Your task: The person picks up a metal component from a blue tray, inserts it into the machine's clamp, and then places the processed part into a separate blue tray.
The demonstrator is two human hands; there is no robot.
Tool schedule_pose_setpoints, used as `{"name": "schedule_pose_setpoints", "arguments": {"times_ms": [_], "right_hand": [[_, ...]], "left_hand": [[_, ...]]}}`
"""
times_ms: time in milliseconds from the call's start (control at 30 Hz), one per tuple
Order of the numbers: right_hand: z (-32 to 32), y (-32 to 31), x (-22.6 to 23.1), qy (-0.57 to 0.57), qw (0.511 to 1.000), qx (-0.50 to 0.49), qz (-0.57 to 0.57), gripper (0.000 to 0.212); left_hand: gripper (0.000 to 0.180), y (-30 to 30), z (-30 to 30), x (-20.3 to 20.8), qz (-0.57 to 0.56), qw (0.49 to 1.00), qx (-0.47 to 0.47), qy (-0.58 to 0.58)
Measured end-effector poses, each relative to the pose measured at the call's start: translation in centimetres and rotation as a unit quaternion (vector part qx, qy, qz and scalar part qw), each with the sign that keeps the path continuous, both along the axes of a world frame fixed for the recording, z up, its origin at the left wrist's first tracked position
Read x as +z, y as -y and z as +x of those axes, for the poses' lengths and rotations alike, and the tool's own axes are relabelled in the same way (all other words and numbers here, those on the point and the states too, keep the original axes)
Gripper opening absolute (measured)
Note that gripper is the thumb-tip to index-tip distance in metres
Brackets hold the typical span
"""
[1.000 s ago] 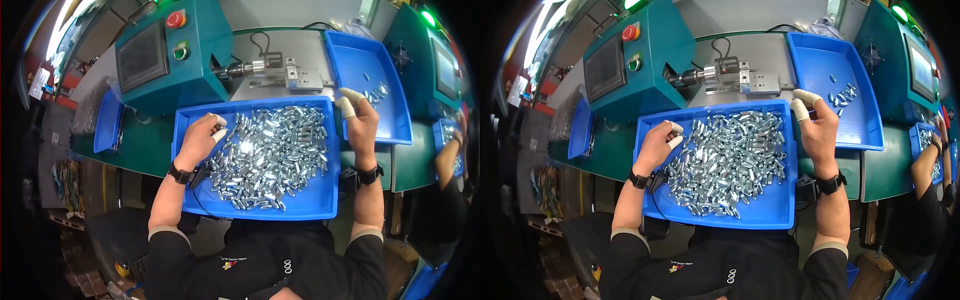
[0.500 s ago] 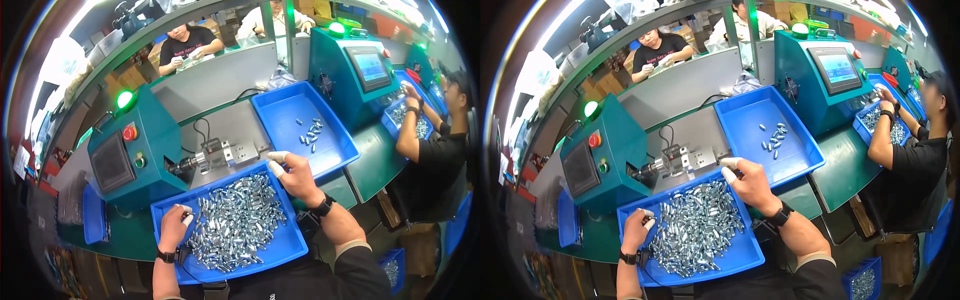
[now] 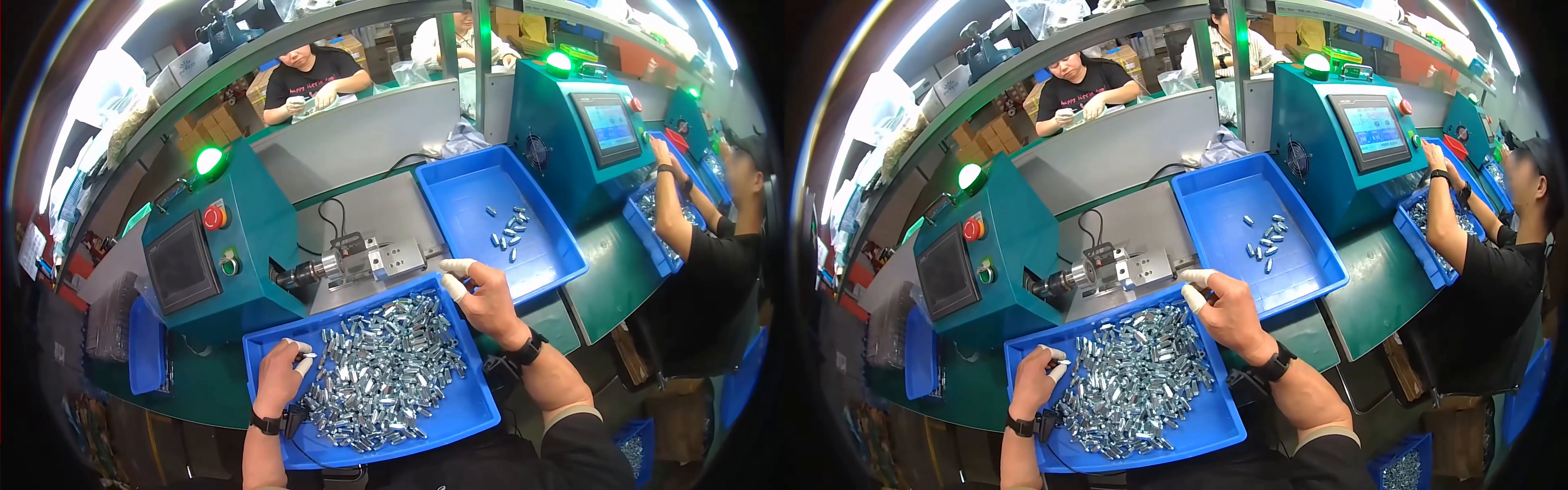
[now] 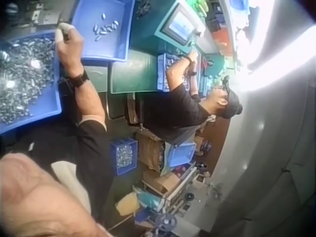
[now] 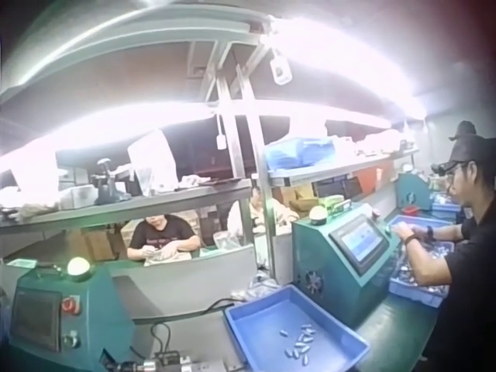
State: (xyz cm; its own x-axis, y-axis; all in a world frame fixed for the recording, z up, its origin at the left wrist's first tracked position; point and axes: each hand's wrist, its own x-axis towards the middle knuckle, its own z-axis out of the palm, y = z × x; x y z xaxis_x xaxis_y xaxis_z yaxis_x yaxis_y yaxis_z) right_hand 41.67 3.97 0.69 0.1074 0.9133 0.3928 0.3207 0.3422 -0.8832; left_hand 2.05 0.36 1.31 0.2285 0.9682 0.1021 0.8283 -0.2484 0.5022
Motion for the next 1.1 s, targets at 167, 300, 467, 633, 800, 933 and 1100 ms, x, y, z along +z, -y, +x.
{"name": "schedule_pose_setpoints", "arguments": {"times_ms": [167,300,467,633,800,933,1100], "right_hand": [[0.0,-0.05,-0.1,0.004,1.0,-0.002,0.001,0.024],[0.18,0.25,-0.19,0.002,1.0,-0.004,-0.004,0.025],[-0.22,-0.19,-0.52,-0.002,1.0,-0.013,0.016,0.025],[0.2,0.04,-0.06,0.008,1.0,-0.011,0.02,0.026],[0.24,0.23,0.25,0.004,1.0,-0.006,0.013,0.027],[0.18,0.13,-0.21,-0.003,1.0,-0.006,0.013,0.027],[0.12,0.09,-0.32,-0.005,1.0,-0.004,0.014,0.027]], "left_hand": [[0.02,-0.02,-0.23,-0.37,0.002,1.0,0.0,0.0],[0.019,0.03,-0.02,-0.07,0.011,1.0,-0.006,-0.008],[0.02,0.03,-0.23,-0.38,0.021,1.0,-0.014,-0.018],[0.02,-0.03,-0.06,-0.12,0.018,1.0,-0.018,-0.014],[0.019,0.19,-0.05,-0.18,0.011,1.0,-0.015,-0.009],[0.018,0.23,-0.07,-0.24,0.012,1.0,-0.014,-0.016],[0.017,0.28,0.04,-0.08,0.005,1.0,-0.014,-0.017]]}}
